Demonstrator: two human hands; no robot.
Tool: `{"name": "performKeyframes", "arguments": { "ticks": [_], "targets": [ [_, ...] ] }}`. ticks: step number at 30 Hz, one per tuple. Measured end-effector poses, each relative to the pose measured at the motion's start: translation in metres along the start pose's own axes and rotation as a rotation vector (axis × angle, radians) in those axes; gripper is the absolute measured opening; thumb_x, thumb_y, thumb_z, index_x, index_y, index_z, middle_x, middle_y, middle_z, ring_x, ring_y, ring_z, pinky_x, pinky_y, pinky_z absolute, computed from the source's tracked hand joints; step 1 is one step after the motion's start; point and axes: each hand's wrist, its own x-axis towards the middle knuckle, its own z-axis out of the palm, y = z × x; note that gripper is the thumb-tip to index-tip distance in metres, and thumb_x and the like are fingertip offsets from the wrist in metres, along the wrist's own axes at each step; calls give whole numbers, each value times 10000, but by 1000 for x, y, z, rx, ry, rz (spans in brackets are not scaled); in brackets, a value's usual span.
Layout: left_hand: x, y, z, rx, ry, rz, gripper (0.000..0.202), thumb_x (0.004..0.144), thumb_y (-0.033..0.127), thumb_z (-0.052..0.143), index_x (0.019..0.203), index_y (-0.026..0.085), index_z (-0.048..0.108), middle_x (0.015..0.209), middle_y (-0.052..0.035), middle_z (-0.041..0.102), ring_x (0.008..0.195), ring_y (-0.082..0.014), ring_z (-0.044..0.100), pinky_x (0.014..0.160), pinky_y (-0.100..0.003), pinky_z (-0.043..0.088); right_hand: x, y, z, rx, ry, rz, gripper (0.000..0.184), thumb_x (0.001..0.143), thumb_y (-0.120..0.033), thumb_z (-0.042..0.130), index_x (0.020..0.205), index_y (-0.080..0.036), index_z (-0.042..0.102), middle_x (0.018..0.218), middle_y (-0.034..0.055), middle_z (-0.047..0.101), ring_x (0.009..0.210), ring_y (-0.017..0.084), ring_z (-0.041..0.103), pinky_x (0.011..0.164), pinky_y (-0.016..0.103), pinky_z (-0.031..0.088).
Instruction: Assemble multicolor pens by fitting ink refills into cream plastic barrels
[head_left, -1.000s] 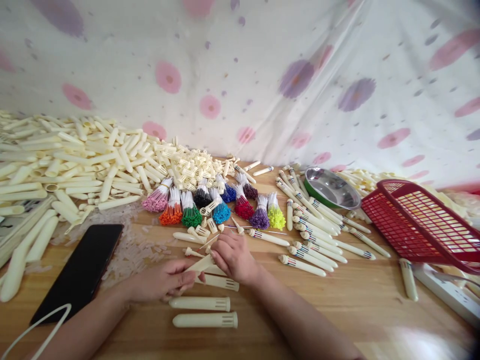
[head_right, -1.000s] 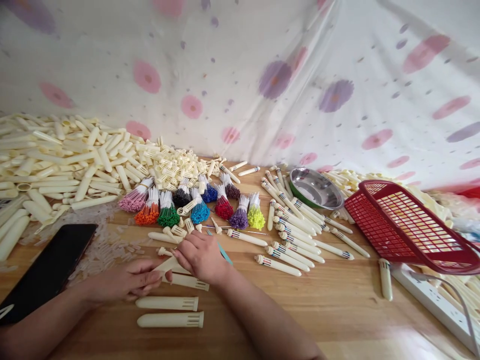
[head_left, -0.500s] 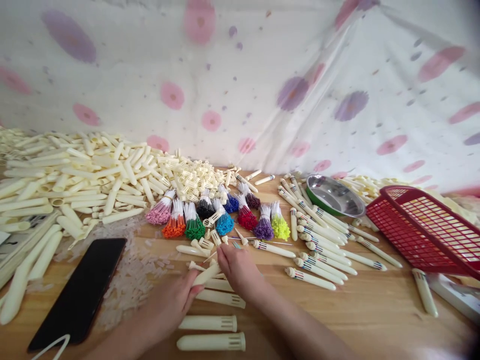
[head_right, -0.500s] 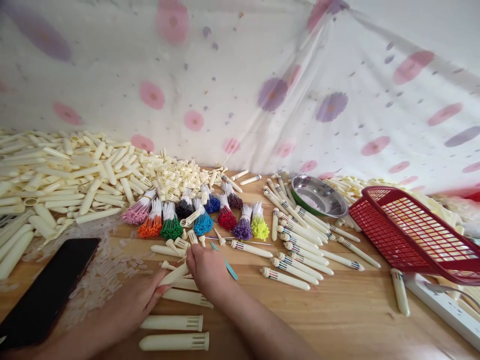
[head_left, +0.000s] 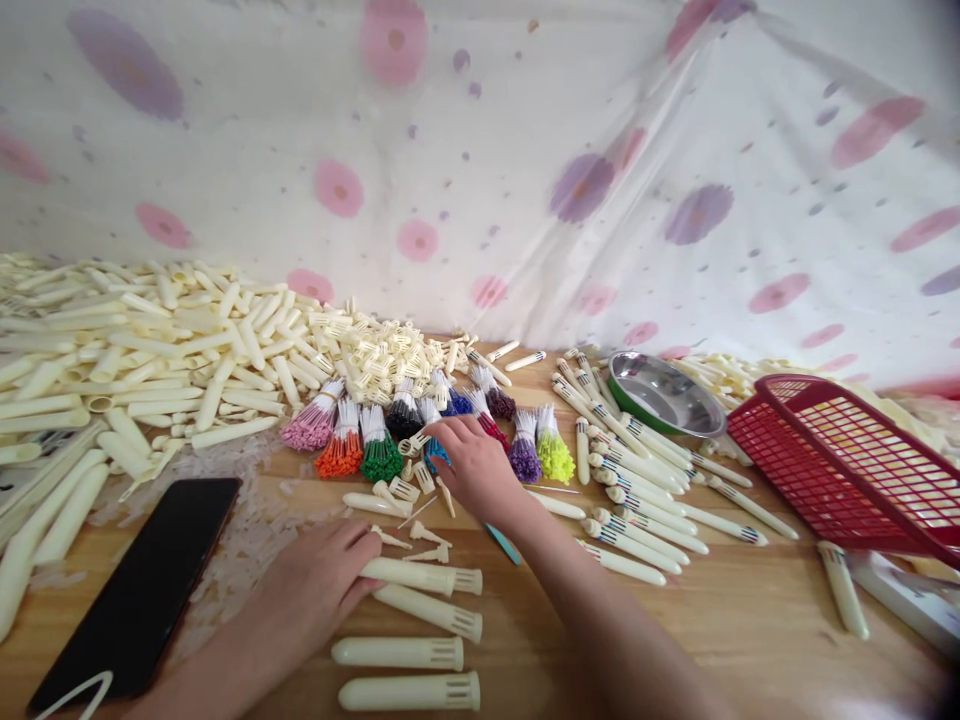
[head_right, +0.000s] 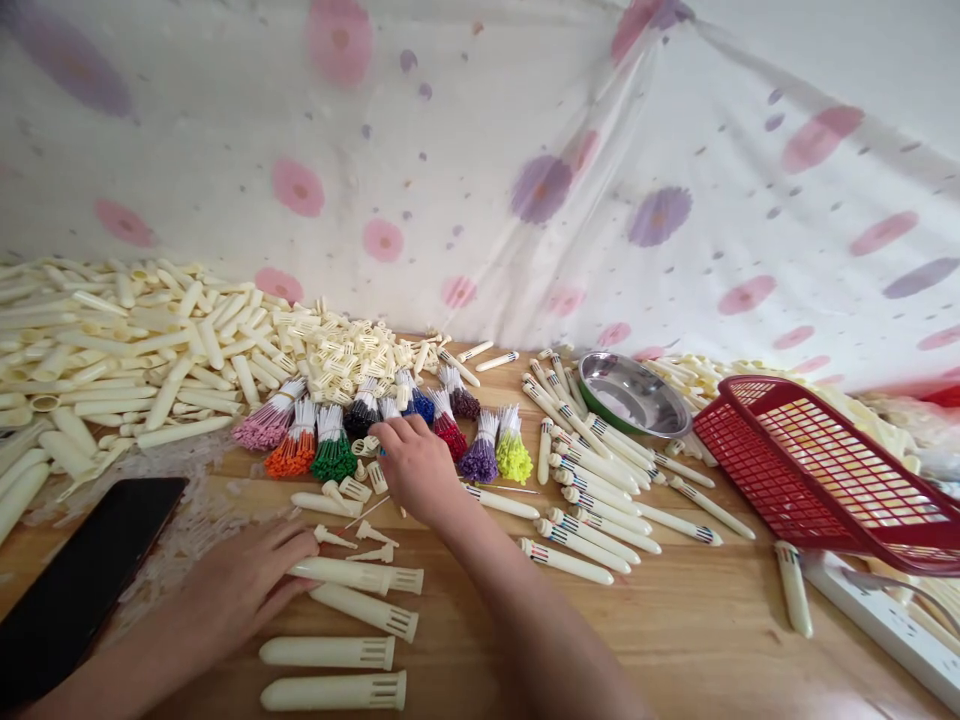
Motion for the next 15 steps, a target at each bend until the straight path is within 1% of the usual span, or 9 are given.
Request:
{"name": "performKeyframes", "arguments": {
  "ticks": [1,3,5,7,8,9,11,13,15],
  "targets": [
    [0,0,-1,-6,1,7,100,790,286,562,825,204,608,929,-53,635,866,-251,589,730,-354,444,7,4,4,-37,3,-75,271,811,-125,535,1080,-163,540,1070,77,605,998,220,484,803,298,389],
    [2,1,-4,-21,15,20,163,782,352,574,832,203,617,951,-53,622,879,-250,581,740,-355,436,18,8,14,-100,-5,-154,269,815,-107,515,1075,-166,545,1067,72,603,1001,226,464,850,326,369],
    [6,2,-7,-23,40,9,239,843,382,482,810,194,627,932,-50,617,863,-234,582,740,-347,425,24,10,22,-157,-19,-190,206,835,-131,500,1028,-172,562,999,69,608,955,227,467,830,342,368],
    [11,2,-11,7,45,-27,338,898,356,374,762,188,635,869,-41,619,799,-212,591,712,-337,417,25,9,26,-207,-25,-204,148,841,-157,503,970,-175,574,934,67,601,909,229,469,793,346,370],
    [13,2,-12,27,38,-44,361,906,345,356,746,188,639,846,-38,620,769,-205,593,694,-334,415,24,9,27,-226,-23,-204,123,838,-163,510,941,-175,578,914,65,595,892,230,469,777,346,369],
    [15,1,-12,50,30,-56,356,902,340,367,737,188,644,835,-37,621,750,-204,593,679,-332,414,24,8,28,-242,-20,-199,102,834,-166,518,913,-175,581,900,64,589,881,232,468,764,345,368],
    [19,0,-11,98,35,-55,299,872,328,436,722,188,654,832,-46,626,776,-220,587,684,-341,417,25,8,29,-260,-14,-190,69,826,-170,530,865,-173,586,882,64,584,869,234,470,749,344,368],
    [21,-2,-9,140,72,-33,247,837,299,496,688,184,656,823,-58,628,829,-242,570,722,-360,421,25,9,27,-248,0,-180,59,824,-170,533,839,-170,591,878,67,588,867,235,475,749,345,371],
    [23,-4,-6,165,129,-15,206,820,263,514,696,176,653,837,-69,628,863,-253,554,757,-376,422,23,9,22,-181,38,-159,64,821,-172,542,857,-167,595,920,73,599,888,236,480,761,348,378]
  ]
}}
